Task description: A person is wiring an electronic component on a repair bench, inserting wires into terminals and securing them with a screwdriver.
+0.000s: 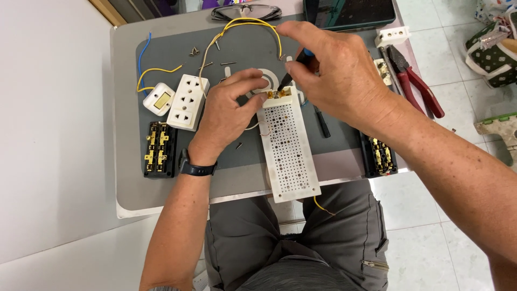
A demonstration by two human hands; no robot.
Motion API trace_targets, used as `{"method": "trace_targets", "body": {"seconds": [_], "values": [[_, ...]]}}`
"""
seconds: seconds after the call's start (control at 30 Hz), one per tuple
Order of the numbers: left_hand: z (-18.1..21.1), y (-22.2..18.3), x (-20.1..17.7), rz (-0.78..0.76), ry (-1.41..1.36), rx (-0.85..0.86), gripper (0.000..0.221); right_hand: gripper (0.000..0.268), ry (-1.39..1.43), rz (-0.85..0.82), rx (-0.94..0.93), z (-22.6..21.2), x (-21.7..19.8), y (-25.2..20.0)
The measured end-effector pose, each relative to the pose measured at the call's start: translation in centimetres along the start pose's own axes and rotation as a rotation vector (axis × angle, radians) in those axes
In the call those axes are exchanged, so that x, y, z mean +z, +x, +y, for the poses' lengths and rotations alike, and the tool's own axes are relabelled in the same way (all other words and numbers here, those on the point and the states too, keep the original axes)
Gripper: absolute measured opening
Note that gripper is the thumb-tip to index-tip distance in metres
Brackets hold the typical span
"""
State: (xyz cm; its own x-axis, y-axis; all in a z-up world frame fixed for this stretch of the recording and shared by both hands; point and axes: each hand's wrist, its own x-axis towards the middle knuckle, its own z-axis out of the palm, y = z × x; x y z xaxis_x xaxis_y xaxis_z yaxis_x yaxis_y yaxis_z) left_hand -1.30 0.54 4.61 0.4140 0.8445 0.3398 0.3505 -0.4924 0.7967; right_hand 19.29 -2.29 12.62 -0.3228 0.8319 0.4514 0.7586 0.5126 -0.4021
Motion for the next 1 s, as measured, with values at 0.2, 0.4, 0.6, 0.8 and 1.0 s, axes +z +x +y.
{"method": "trace_targets", "body": {"seconds": [0.2,0.4,0.6,0.8,1.0], "values": [[0.0,0.2,0.1,0.001,0.048,0.032,0.015,0.039,0.009,-0.003,0.015,0.0,-0.2,0.1],[0.7,1.1,-0.3,-0.056,0.168,0.08,0.037,0.037,0.037,0.076,0.01,-0.4,-1.4,0.2],[1.8,3.1,-1.0,-0.113,0.223,0.086,0.016,0.018,0.005,0.176,-0.004,0.5,-1.1,0.1],[-3.7,5.9,-3.9,-0.227,0.734,-0.035,0.037,0.031,0.25,0.325,0.176,-1.5,-3.2,-2.7],[-3.8,5.1,-6.9,-0.122,0.851,0.197,0.016,0.025,0.379,0.532,0.361,-6.3,-3.1,-10.2]]}}
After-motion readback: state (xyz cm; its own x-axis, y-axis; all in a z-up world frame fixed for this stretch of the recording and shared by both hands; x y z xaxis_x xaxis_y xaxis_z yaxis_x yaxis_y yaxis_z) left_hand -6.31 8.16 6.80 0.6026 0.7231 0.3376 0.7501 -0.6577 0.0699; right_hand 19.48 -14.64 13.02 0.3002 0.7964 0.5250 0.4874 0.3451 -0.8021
